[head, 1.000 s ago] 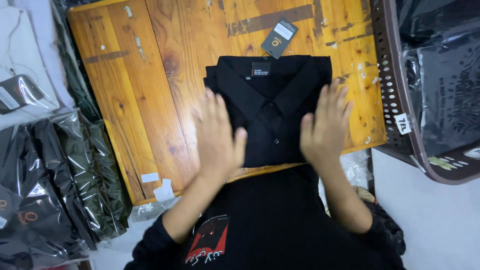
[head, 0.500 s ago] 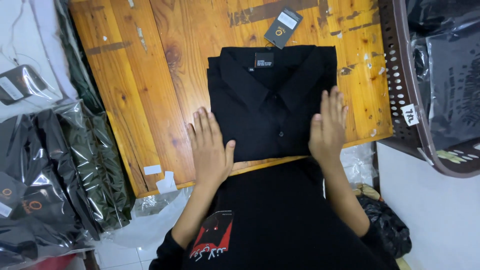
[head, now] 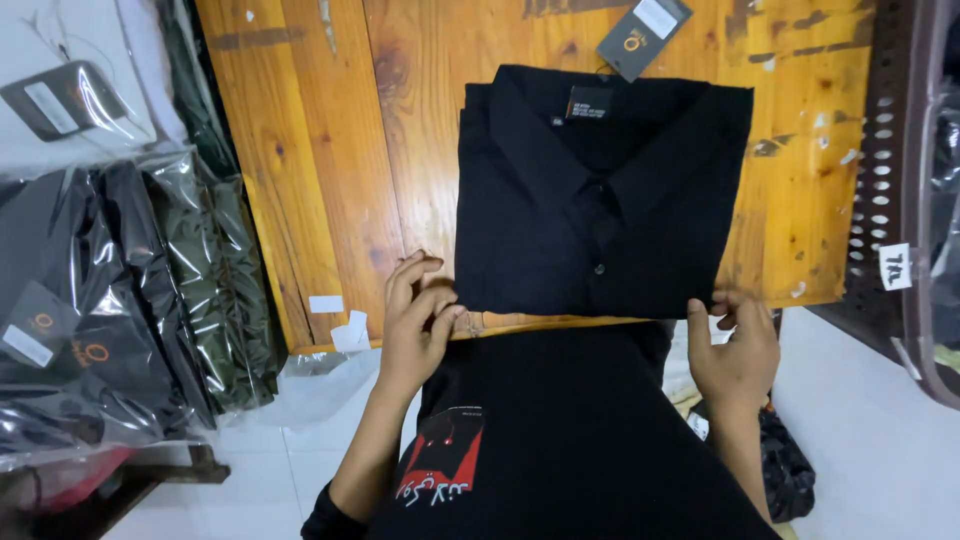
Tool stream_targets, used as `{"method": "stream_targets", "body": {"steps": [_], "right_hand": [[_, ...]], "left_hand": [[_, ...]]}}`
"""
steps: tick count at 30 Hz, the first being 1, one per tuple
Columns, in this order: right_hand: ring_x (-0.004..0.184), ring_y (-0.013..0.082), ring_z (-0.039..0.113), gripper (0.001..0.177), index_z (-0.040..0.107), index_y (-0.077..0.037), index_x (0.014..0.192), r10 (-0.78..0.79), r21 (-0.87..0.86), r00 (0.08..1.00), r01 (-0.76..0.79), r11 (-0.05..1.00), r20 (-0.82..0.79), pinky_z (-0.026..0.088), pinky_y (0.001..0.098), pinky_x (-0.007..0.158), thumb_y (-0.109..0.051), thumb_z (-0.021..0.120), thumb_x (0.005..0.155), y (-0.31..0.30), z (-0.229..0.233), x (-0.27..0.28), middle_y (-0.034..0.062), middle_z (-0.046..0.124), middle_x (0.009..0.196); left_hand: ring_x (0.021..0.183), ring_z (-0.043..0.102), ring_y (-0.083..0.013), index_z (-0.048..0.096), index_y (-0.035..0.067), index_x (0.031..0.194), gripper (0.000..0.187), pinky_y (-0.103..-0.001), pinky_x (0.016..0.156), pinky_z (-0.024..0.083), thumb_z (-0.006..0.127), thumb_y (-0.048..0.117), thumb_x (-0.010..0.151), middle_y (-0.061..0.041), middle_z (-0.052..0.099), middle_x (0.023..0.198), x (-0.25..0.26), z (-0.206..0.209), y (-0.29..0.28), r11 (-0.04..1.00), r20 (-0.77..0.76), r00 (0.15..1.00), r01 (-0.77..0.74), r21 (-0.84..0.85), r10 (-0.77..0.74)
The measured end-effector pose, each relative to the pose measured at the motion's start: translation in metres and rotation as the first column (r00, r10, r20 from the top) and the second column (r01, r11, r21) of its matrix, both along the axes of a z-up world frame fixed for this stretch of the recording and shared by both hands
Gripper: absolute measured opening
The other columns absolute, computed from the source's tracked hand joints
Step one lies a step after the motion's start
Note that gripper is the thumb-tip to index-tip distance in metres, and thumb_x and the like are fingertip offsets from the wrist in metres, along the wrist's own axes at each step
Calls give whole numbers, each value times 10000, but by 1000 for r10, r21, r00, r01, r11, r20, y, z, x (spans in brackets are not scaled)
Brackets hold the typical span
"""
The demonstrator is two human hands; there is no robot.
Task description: Folding black shirts and sealing them inside clear plastic bags.
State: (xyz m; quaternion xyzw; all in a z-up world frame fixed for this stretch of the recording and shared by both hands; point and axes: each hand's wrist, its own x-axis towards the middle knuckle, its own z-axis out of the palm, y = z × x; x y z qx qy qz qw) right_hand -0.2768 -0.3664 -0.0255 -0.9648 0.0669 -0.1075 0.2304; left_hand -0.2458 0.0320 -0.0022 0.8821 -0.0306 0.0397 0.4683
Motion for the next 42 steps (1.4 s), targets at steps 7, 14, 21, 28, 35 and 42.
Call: {"method": "stream_targets", "body": {"steps": [7,14,21,28,35,42], "right_hand": [[912,250,571,88,630,6,1060,36,251,988,3,968,-150,462,344,738,1,718,1060,14,31,11,144,612,1075],[849,122,455,139,502,-88,1060,-43,449,955,177,876,-292,393,279,784,12,591,1094,6,25,6,0,502,929],[1209,436,545,560,533,84,1301,179,119,941,-220,968,286,397,527,1064,-418,530,1052,66,77,55,260,574,1285],[1543,476,130,856,361,59,1599,203,-76,979,-201,977,25,37,602,1202,-609,336,1065,86,23,76,308,197,1670],[1541,498,88,895,385,12,1615,175,-47,984,-177,983,-35,-50,668,1162,-621,510,994,79,18,73,323,164,1673],[1531,530,52,945,345,-15,1632,207,0,977,-207,978,-53,-35,706,1156,-627,567,946,78,18,73,339,140,1668]], "left_hand": [[1301,501,-378,687,36,938,172,-518,1149,392,571,134,1019,-112,566,1164,5,16,0,997,55,998,31,-64,-28],[1300,430,-387,714,127,889,151,-520,1119,371,617,181,992,-63,552,1132,-3,17,4,990,32,998,-55,132,51],[1347,542,-456,608,16,1168,443,-582,1142,421,348,356,1052,-242,543,1418,32,52,-42,978,338,941,-78,192,9],[1531,288,-424,375,-47,1563,726,-547,1249,135,410,478,1063,-290,314,1634,48,2,-80,826,124,960,147,544,-253],[1571,156,-419,321,73,1625,757,-624,1231,24,544,427,994,-236,208,1692,49,3,-61,906,-36,983,182,382,-182],[1562,113,-450,338,124,1624,844,-724,1168,-69,419,688,1001,-256,205,1684,46,5,-61,749,33,983,115,653,-180]]}}
